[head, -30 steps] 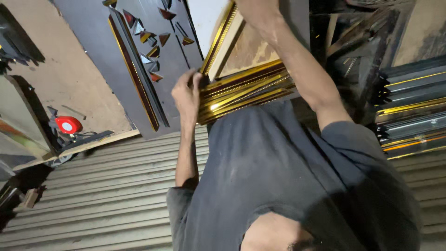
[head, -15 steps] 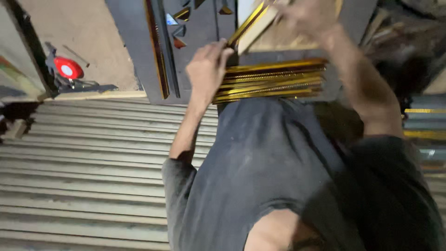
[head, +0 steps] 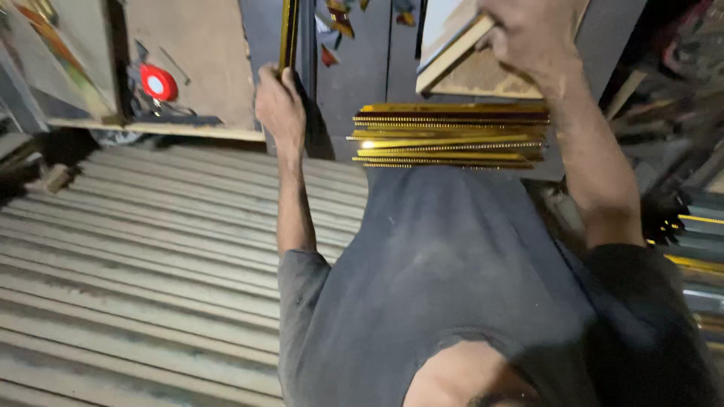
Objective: The person picks decorative gold frame molding strips one at a time from a storage rack and stacks them on the workbench, occasionally carrying a bundle to the cutting machine area and back. They continue gathering and aligning the strips into a pile on the bench.
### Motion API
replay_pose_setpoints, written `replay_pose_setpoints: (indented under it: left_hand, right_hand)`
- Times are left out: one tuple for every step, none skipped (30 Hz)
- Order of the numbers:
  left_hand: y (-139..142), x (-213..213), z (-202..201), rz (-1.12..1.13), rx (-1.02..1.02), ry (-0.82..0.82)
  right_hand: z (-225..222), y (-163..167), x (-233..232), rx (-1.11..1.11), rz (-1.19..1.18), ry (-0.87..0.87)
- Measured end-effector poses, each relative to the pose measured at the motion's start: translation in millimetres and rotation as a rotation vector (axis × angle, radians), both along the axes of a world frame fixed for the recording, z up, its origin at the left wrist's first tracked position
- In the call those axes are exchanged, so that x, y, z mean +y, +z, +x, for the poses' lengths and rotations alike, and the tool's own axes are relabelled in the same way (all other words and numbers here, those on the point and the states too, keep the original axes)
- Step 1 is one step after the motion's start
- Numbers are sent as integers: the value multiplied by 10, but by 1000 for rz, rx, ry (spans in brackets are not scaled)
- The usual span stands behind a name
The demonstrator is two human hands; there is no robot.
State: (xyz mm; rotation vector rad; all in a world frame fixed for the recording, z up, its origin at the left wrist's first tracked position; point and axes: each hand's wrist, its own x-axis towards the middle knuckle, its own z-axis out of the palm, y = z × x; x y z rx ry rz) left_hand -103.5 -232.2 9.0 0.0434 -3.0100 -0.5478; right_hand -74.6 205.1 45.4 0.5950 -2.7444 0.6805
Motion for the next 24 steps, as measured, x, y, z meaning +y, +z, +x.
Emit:
replay_pose_setpoints:
  left_hand:
    - [36, -24, 10, -50, 11, 73]
    - [85, -36, 20, -106, 13, 152]
    - [141, -47, 41, -156, 12, 234]
    - [199, -38, 79, -69, 109, 237]
    - [246, -8, 129, 19, 196, 238]
    - [286, 48, 201, 104, 280, 239]
    - [309, 136, 285, 133, 282, 164]
    - [318, 252, 380, 168, 283, 84]
    - [307, 403, 478, 211, 288, 1]
    - [285, 574, 568, 143, 215, -48]
    - [261, 756, 652, 76, 133, -109]
    - [225, 939, 710, 17, 53, -190]
    - [209, 1105, 751, 102, 129, -347]
    - [188, 1249, 762, 188, 215, -500]
    - [191, 1364, 756, 266, 301, -650]
    - [193, 1448, 725, 299, 269, -618]
    - [211, 1504, 681, 325, 238, -579]
    - [234, 1534, 623, 345, 212, -529]
    - [251, 1549, 560, 405, 94, -470]
    - [280, 1554, 498, 459, -25, -410]
    - [283, 1560, 435, 511, -145, -349]
    - [301, 1573, 381, 568, -238, -305]
    - [290, 1594, 330, 624, -333, -260]
    - [288, 1632, 287, 682, -432, -213]
  right_hand:
    - [9, 15, -5, 29, 47, 55]
    - [64, 40, -38, 50, 27, 103]
    - [111, 66, -94, 70, 9, 153]
    - [222, 95, -189, 87, -63, 197]
    - [347, 118, -323, 72, -119, 160]
    - [507, 127, -481, 53, -175, 122]
    - [672, 126, -646, -48, -98, 138]
    - [815, 101, -778, -148, -16, 149]
    - [917, 51, -870, -90, -38, 120]
    - [974, -15, -917, -39, -57, 88]
    - [990, -99, -921, 3, -77, 47]
    - [937, -199, -877, 64, -43, -2]
    - [842, -302, -782, 134, 9, -58]
    - [701, -412, -671, 246, 112, -63]
    - [540, -506, -541, 356, 206, -62]
    - [380, -595, -417, 380, 275, -76]
    - [227, -652, -290, 405, 339, -81]
    - [110, -691, -185, 199, 373, -149]
    - [5, -705, -86, -8, 398, -209]
    - [-47, -683, -5, -84, 374, -229]
    - [-95, -653, 74, -158, 351, -252]
    - [-79, -587, 123, -109, 281, -237]
    - [-63, -527, 165, -62, 212, -221]
    - [-17, -446, 195, -59, 194, -211]
